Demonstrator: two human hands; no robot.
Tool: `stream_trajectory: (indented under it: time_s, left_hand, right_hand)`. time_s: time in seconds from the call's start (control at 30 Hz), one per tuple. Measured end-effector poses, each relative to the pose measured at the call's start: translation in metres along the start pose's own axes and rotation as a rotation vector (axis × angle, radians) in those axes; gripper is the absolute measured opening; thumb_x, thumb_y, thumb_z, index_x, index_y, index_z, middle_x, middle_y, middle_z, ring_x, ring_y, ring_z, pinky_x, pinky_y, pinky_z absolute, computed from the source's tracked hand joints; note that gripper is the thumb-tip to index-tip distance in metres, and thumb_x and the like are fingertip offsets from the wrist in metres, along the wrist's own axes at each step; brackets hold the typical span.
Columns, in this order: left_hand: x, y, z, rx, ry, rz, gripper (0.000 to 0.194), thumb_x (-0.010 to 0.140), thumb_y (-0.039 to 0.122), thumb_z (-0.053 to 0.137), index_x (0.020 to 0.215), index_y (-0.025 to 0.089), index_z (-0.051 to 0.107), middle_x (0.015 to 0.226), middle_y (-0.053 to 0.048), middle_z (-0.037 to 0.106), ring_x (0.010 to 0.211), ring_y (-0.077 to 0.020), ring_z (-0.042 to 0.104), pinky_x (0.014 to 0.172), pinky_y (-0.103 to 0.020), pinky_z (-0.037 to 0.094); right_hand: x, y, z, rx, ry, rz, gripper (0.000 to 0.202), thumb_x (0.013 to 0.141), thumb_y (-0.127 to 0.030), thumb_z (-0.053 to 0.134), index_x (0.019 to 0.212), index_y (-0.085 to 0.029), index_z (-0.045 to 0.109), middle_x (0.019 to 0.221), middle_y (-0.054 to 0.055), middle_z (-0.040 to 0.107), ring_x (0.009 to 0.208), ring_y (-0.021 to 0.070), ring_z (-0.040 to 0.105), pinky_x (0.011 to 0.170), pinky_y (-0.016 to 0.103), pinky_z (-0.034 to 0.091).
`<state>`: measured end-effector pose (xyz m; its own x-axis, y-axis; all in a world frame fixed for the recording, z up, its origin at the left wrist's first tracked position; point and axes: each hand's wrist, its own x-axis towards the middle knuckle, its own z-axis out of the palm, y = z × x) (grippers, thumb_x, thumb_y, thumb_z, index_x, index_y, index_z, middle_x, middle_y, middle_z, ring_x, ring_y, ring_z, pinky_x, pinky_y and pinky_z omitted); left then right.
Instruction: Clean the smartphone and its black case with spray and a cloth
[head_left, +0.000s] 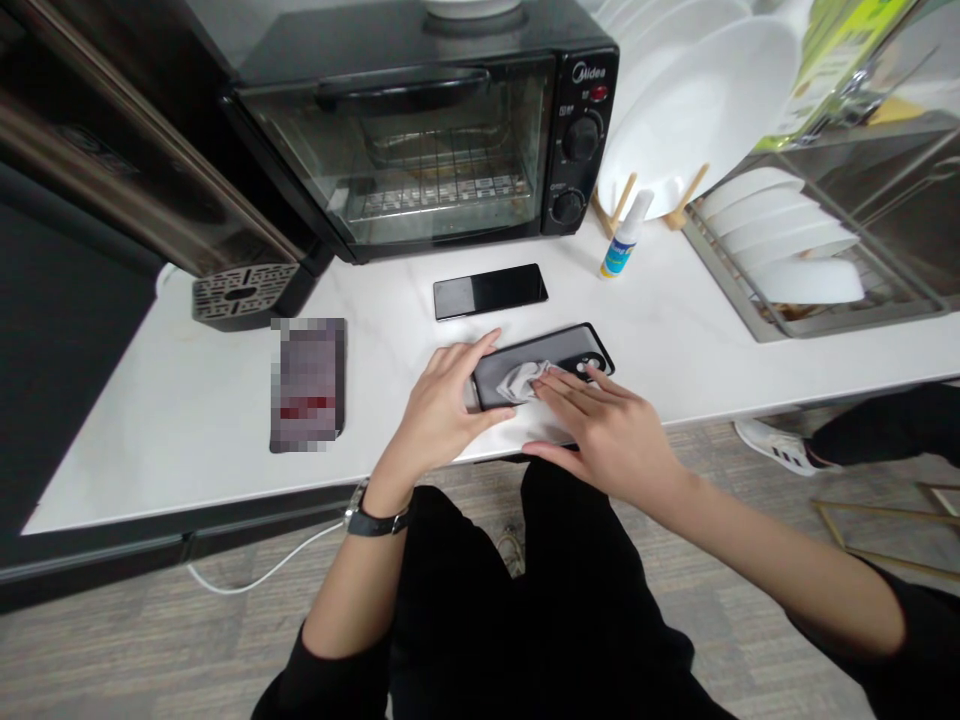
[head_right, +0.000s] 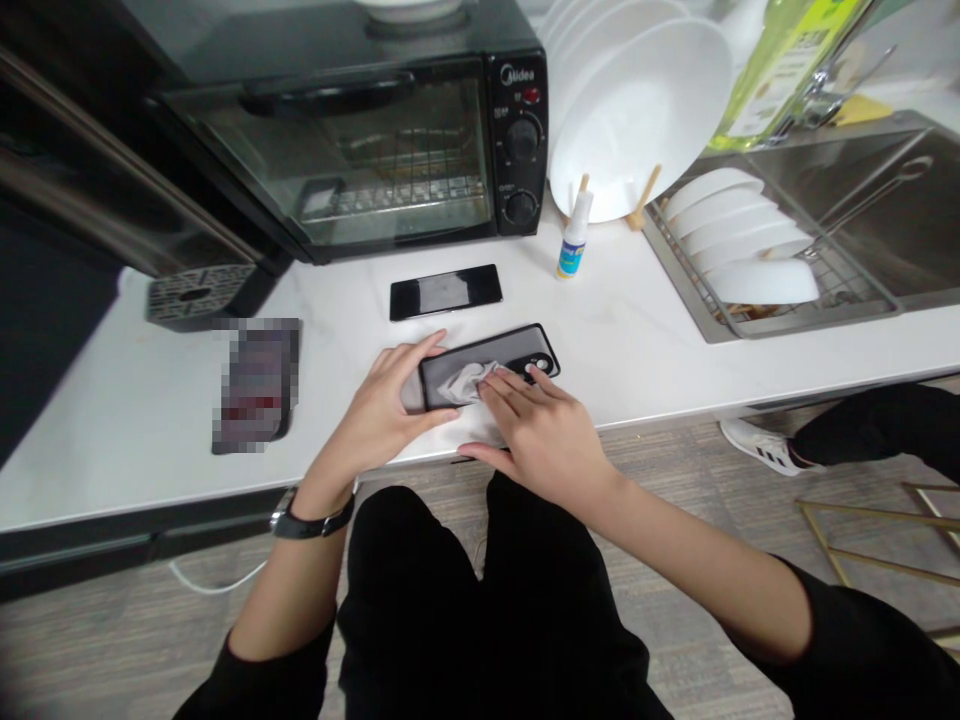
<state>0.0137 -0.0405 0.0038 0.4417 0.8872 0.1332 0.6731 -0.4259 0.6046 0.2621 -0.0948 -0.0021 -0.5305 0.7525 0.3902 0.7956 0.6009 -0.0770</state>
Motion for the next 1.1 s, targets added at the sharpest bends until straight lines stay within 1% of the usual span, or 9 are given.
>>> stream_trajectory:
  time_s: [0.1, 0.23, 0.33, 0.5, 0.6, 0.73, 0.8, 0.93, 1.1]
  left_hand:
    - [0.0, 0.001, 0.0, 0.002, -0.005, -0.002, 0.097, 0.084, 0.041, 0.09, 0.166, 0.028, 0.04, 0.151, -0.005, 0.063, 0.136, -0.0292, 0.054, 0.12, -0.046, 0.044]
    - [0.001, 0.003, -0.002, -0.002, -0.009, -0.009, 0.095, 0.084, 0.041, 0.09, 0.165, 0.029, 0.043, 0.15, -0.005, 0.063, 0.136, -0.0299, 0.055, 0.121, -0.048, 0.044]
    - [0.002, 0.004, -0.002, -0.01, 0.002, -0.016, 0.093, 0.084, 0.041, 0.09, 0.164, 0.029, 0.044, 0.151, -0.004, 0.064, 0.137, -0.0294, 0.056, 0.121, -0.047, 0.044]
    - [0.004, 0.0, 0.0, -0.031, 0.011, 0.006, 0.095, 0.084, 0.049, 0.089, 0.165, 0.029, 0.043, 0.151, -0.005, 0.065, 0.137, -0.0284, 0.056, 0.121, -0.046, 0.044]
    - [0.005, -0.002, 0.0, -0.037, 0.014, 0.013, 0.094, 0.083, 0.053, 0.089, 0.163, 0.029, 0.045, 0.15, -0.006, 0.065, 0.137, -0.03, 0.057, 0.121, -0.047, 0.045]
    - [0.003, -0.001, 0.0, -0.024, 0.005, 0.024, 0.08, 0.092, 0.03, 0.077, 0.164, 0.03, 0.044, 0.151, -0.006, 0.064, 0.137, -0.0285, 0.057, 0.12, -0.047, 0.046]
    - [0.002, 0.0, -0.001, -0.014, 0.006, 0.025, 0.08, 0.092, 0.028, 0.074, 0.165, 0.03, 0.043, 0.151, -0.007, 0.064, 0.137, -0.0286, 0.057, 0.12, -0.047, 0.046]
    - [0.002, 0.001, -0.002, -0.003, -0.022, 0.011, 0.086, 0.09, 0.039, 0.08, 0.166, 0.029, 0.041, 0.152, -0.007, 0.063, 0.138, -0.0309, 0.055, 0.12, -0.05, 0.045]
    - [0.004, -0.001, -0.001, -0.008, -0.012, 0.01, 0.095, 0.085, 0.045, 0.087, 0.166, 0.03, 0.039, 0.154, -0.007, 0.063, 0.141, -0.0316, 0.054, 0.122, -0.051, 0.043]
  right_hand:
    - [-0.011, 0.011, -0.003, -0.12, 0.025, 0.087, 0.068, 0.106, -0.062, 0.053, 0.14, -0.005, 0.065, 0.142, 0.017, 0.074, 0.13, 0.0308, 0.074, 0.116, 0.054, 0.055]
    - [-0.013, 0.014, 0.003, -0.156, 0.026, 0.174, 0.071, 0.106, -0.062, 0.051, 0.145, -0.003, 0.06, 0.148, 0.019, 0.069, 0.136, 0.033, 0.07, 0.121, 0.057, 0.051]
    - [-0.002, 0.012, 0.01, -0.158, 0.041, 0.231, 0.08, 0.106, -0.067, 0.047, 0.146, 0.001, 0.058, 0.151, 0.023, 0.066, 0.138, 0.0357, 0.068, 0.121, 0.056, 0.051]
    - [0.028, 0.002, 0.023, -0.115, 0.043, 0.275, 0.1, 0.096, -0.084, 0.044, 0.135, 0.006, 0.066, 0.142, 0.028, 0.07, 0.134, 0.0402, 0.07, 0.12, 0.053, 0.053]
    - [0.041, -0.018, 0.03, -0.083, 0.035, 0.209, 0.111, 0.091, -0.09, 0.043, 0.131, 0.01, 0.068, 0.137, 0.033, 0.071, 0.133, 0.0438, 0.069, 0.122, 0.053, 0.051]
    - [0.044, -0.042, 0.034, 0.092, 0.022, 0.031, 0.111, 0.091, -0.091, 0.039, 0.135, 0.008, 0.066, 0.141, 0.031, 0.07, 0.136, 0.0388, 0.069, 0.124, 0.051, 0.051]
    - [0.041, -0.044, 0.031, 0.157, 0.002, -0.005, 0.108, 0.092, -0.09, 0.04, 0.136, 0.005, 0.066, 0.142, 0.029, 0.07, 0.137, 0.0364, 0.068, 0.123, 0.051, 0.051]
    - [0.025, -0.032, 0.015, 0.141, -0.015, -0.056, 0.092, 0.097, -0.081, 0.045, 0.137, -0.001, 0.066, 0.142, 0.023, 0.072, 0.137, 0.0328, 0.069, 0.118, 0.051, 0.055]
    - [-0.004, -0.008, -0.006, -0.045, -0.037, 0.084, 0.08, 0.102, -0.072, 0.049, 0.141, -0.002, 0.064, 0.144, 0.022, 0.071, 0.136, 0.034, 0.07, 0.117, 0.054, 0.055]
